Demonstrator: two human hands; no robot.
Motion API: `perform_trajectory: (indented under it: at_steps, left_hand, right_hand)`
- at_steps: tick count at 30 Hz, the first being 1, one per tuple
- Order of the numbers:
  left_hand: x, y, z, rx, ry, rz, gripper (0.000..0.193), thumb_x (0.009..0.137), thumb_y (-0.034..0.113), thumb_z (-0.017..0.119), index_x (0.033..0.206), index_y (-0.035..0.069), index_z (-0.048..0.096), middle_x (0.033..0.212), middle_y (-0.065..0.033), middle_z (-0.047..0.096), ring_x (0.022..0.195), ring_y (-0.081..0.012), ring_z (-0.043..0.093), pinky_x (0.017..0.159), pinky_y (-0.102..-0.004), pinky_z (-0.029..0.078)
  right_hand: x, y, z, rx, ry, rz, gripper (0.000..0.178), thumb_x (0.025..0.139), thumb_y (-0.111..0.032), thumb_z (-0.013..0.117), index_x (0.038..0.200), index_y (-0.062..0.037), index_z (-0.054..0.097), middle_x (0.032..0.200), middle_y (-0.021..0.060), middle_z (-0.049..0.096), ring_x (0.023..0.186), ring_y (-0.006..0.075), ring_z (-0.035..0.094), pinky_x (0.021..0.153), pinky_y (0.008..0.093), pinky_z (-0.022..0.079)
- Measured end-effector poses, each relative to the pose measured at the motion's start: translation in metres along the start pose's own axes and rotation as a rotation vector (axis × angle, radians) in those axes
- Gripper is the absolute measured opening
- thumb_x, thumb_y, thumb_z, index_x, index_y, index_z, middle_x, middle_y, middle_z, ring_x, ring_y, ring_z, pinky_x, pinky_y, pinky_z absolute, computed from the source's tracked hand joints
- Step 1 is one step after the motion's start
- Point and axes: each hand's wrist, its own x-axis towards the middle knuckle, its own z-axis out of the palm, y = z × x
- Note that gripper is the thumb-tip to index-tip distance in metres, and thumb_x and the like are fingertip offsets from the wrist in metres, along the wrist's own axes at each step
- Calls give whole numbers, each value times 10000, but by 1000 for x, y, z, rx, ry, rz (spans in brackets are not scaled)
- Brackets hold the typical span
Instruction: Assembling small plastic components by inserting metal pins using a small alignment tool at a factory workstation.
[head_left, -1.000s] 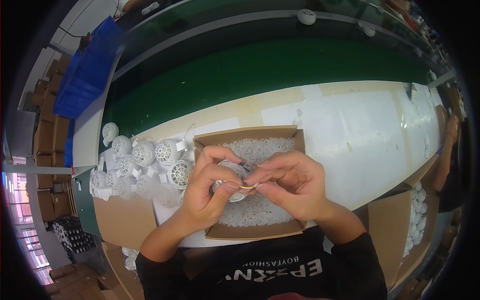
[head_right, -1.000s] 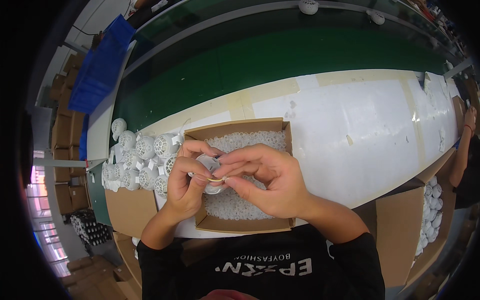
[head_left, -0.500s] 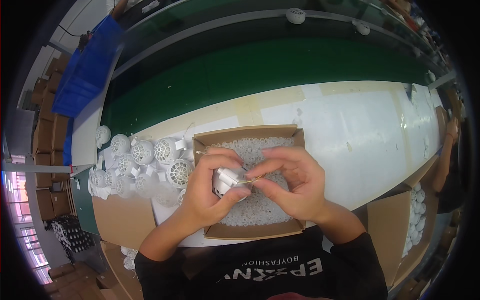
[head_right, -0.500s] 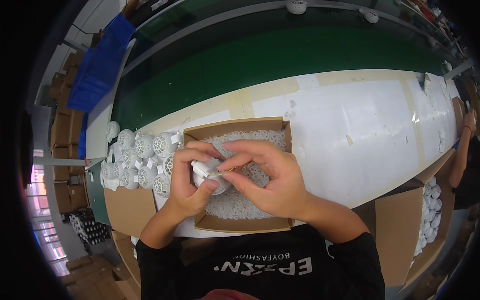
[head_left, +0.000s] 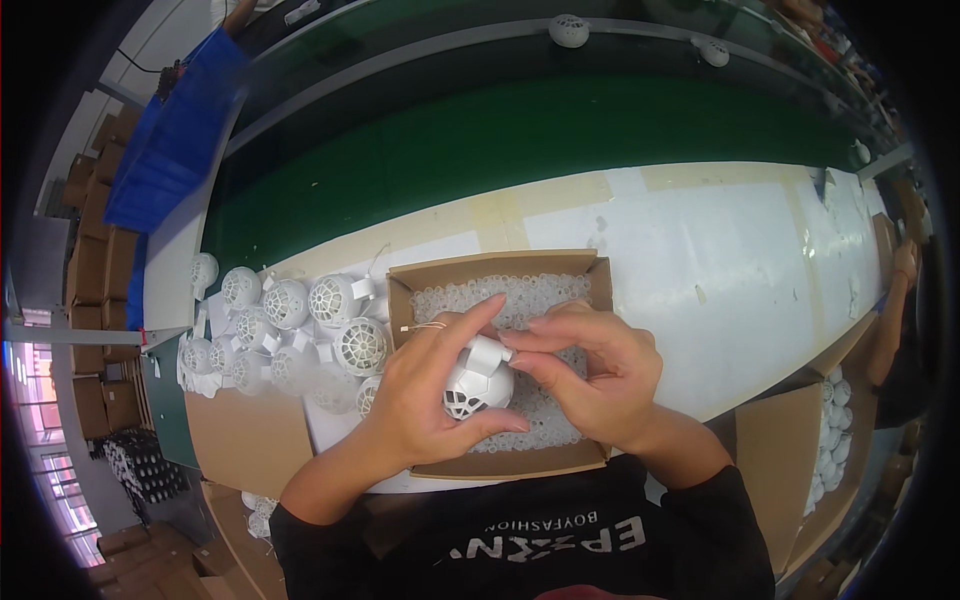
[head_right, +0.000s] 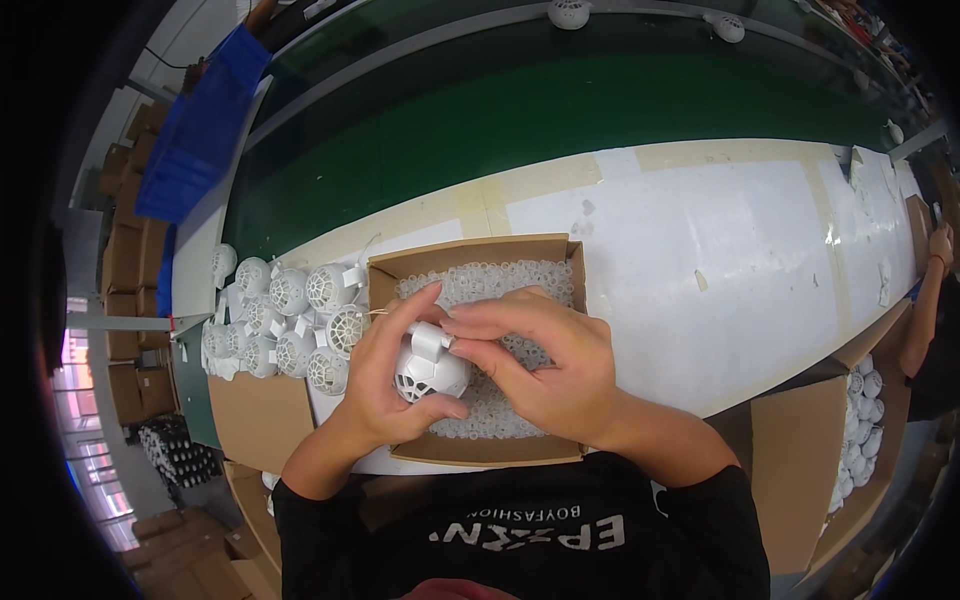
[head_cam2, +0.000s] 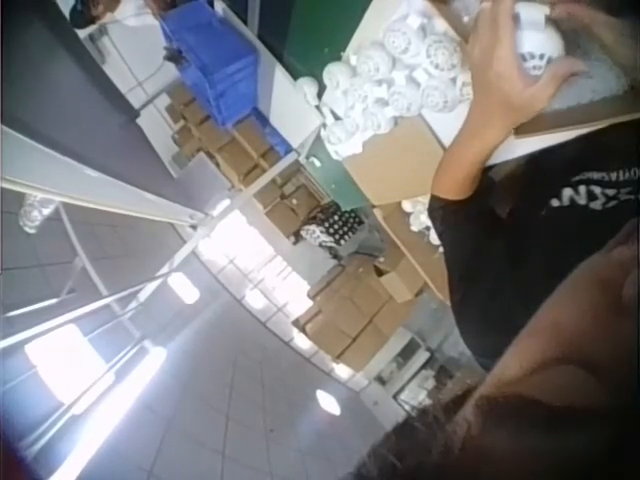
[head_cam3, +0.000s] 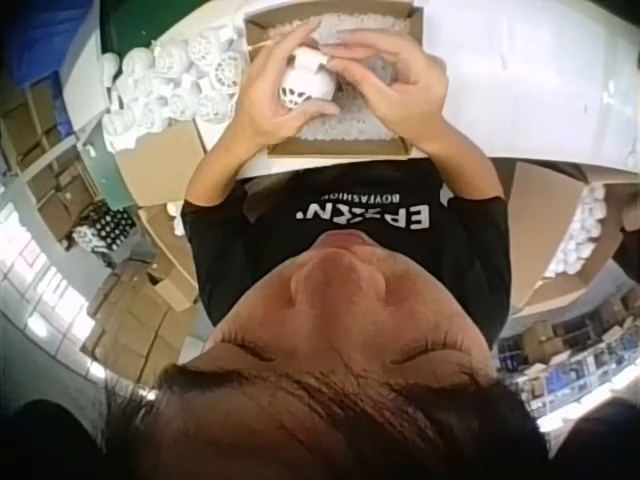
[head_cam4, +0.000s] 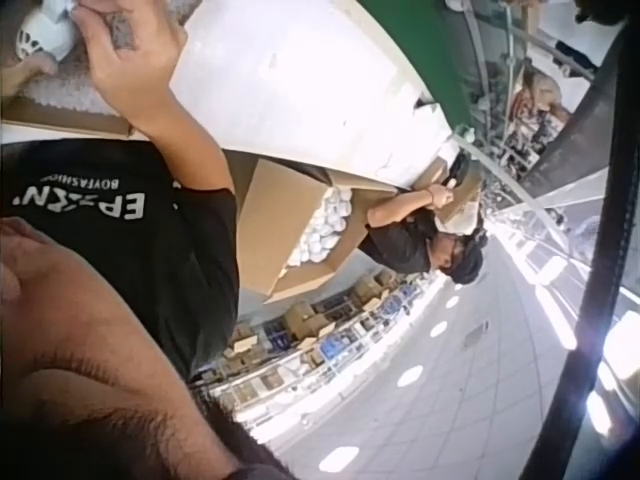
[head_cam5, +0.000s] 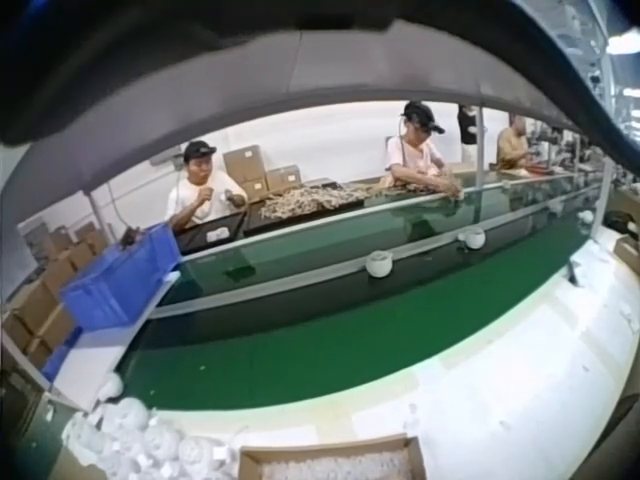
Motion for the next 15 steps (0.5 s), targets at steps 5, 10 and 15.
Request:
perform_trajectory:
  at_steps: [5, 10, 15]
  left_hand:
    - [-7, 0, -2, -486, -113, -238, 834, 888, 409, 751, 1520, 11, 381, 1116, -147, 653, 1025, -232, 641, 918, -333, 489]
    - [-9, 6, -1, -678, -139, -361, 744, 1000, 449, 589, 1543, 4, 342, 1138, -120, 649, 1062, -183, 602, 957, -310, 456]
    - [-11, 8, -5, -704, -180, -425, 682, 1041, 420, 519, 1550, 7, 331, 1149, -122, 654, 1084, -180, 592, 979, -310, 446]
  right_hand:
    - [8, -5, -9, -174, -112, -190, 368, 768, 132, 772, 1100, 33, 648, 883, 150, 737, 793, 248, 698, 745, 333, 555]
    - [7, -7, -6, -142, -59, -180, 377, 739, 131, 788, 1076, 7, 676, 830, 134, 721, 750, 235, 694, 631, 303, 540]
    - [12, -6, -12, -184, -154, -216, 416, 700, 136, 793, 1074, -10, 686, 811, 125, 711, 718, 239, 689, 581, 294, 530]
